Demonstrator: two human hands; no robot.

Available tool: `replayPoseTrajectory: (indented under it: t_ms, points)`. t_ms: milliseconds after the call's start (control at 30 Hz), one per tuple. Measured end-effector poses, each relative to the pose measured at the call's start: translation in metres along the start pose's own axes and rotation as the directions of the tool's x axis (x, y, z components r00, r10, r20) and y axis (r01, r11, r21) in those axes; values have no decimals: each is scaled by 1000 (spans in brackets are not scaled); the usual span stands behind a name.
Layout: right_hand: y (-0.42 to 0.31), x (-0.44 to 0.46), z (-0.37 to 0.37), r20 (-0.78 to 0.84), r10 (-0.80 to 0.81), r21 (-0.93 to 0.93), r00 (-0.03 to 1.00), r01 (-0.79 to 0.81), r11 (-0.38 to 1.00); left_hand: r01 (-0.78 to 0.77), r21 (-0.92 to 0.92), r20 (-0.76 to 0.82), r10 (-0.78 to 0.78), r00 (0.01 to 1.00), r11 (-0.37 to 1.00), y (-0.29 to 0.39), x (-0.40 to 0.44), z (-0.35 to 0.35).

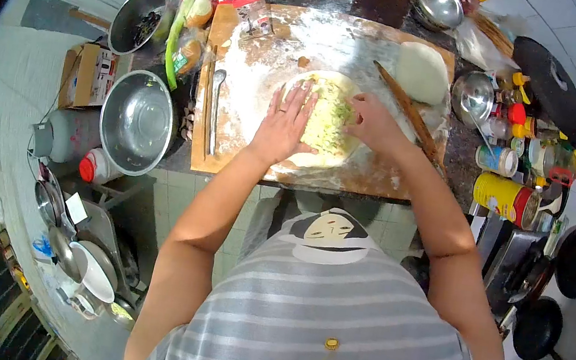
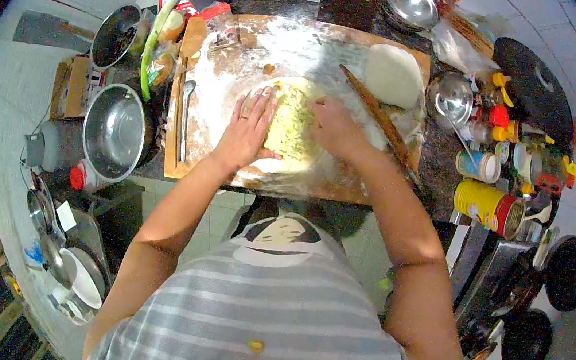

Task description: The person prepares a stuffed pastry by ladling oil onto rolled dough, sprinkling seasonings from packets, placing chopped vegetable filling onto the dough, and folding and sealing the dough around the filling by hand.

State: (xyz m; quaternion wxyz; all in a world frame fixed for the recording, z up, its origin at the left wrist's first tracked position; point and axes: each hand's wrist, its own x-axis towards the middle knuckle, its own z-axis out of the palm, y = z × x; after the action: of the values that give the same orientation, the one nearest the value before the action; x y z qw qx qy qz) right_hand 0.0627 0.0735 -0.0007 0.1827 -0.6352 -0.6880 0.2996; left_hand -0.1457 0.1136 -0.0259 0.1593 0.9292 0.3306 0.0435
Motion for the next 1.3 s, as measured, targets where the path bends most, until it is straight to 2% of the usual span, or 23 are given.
replayPoseTrajectory:
  t_ms: [67,167,267,300,367,433,467,500,600,633,733,800,867,933,1033,1100,1167,1200,1233,1267,1300]
  points:
    - [-2,-8,13,-79,54,-53,995,-58,997,-38,-29,-4,38,999,999,-2,7,1]
    - [-12,-12,19,11,-53,25,999,53,998,-103,-60,32,105,994,993,-1,9,2]
    - [-39,-22,16,-7,-18,-8,1000,18,1000,-113,-117,1,114,993,987,5,5,-8]
    - [-37,-22,19,-80,-92,-67,993,87,994,-106,-139,-23,104,994,985,7,2,-13]
    - [-33,-18,30,-218,-257,-195,942,216,957,-57,-222,-201,12,979,973,7,-5,-9]
    - [-32,-17,27,-251,-371,-239,894,314,919,-7,-303,-369,-110,923,953,8,-10,-10]
    - [-35,-17,24,-265,-428,-258,864,364,895,11,-365,-394,-165,904,931,9,-14,-13]
    - [-38,-18,21,-248,-352,-174,903,316,933,25,-358,-383,-171,908,933,5,-19,-15]
    - [-46,-19,11,-175,-451,-388,875,360,849,41,-304,-430,-176,885,952,1,-33,-18]
    - [-52,-19,3,-151,-531,-429,834,429,795,40,-280,-460,-170,871,959,2,-36,-21]
    - [-62,-28,-2,-128,-379,-196,917,351,916,16,-455,-481,-261,837,890,1,-49,-34]
    - [-59,-26,-5,-66,-294,-229,953,272,935,109,-713,-385,-517,765,693,-17,-50,-25]
    - [-58,-20,-6,-26,-224,-333,974,203,921,283,-624,-326,-573,752,728,-35,-53,-32]
    - [-58,5,-9,-7,-182,-501,983,155,852,266,-712,-313,-633,708,650,-48,-48,-33]
    - [-28,66,23,-409,-286,-166,866,238,957,212,-857,-225,-711,667,470,-64,-43,-18]
    - [-44,118,20,-247,23,94,969,0,996,115,-936,-180,-732,657,334,-68,-41,0]
    - [-20,186,50,-339,-42,107,940,83,991,129,-977,-44,-750,660,171,-57,-44,-6]
    - [-54,192,33,-328,-21,74,944,48,996,102,-978,-65,-737,673,179,-50,-49,-10]
    - [-51,220,47,-329,121,141,936,-79,987,130,-971,-58,-722,690,201,-48,-54,-12]
    - [-44,250,59,-320,261,208,911,-202,957,107,-988,-14,-751,660,112,-47,-60,-4]
    - [-45,265,61,-358,244,204,901,-180,962,104,-992,19,-743,669,68,-46,-66,-10]
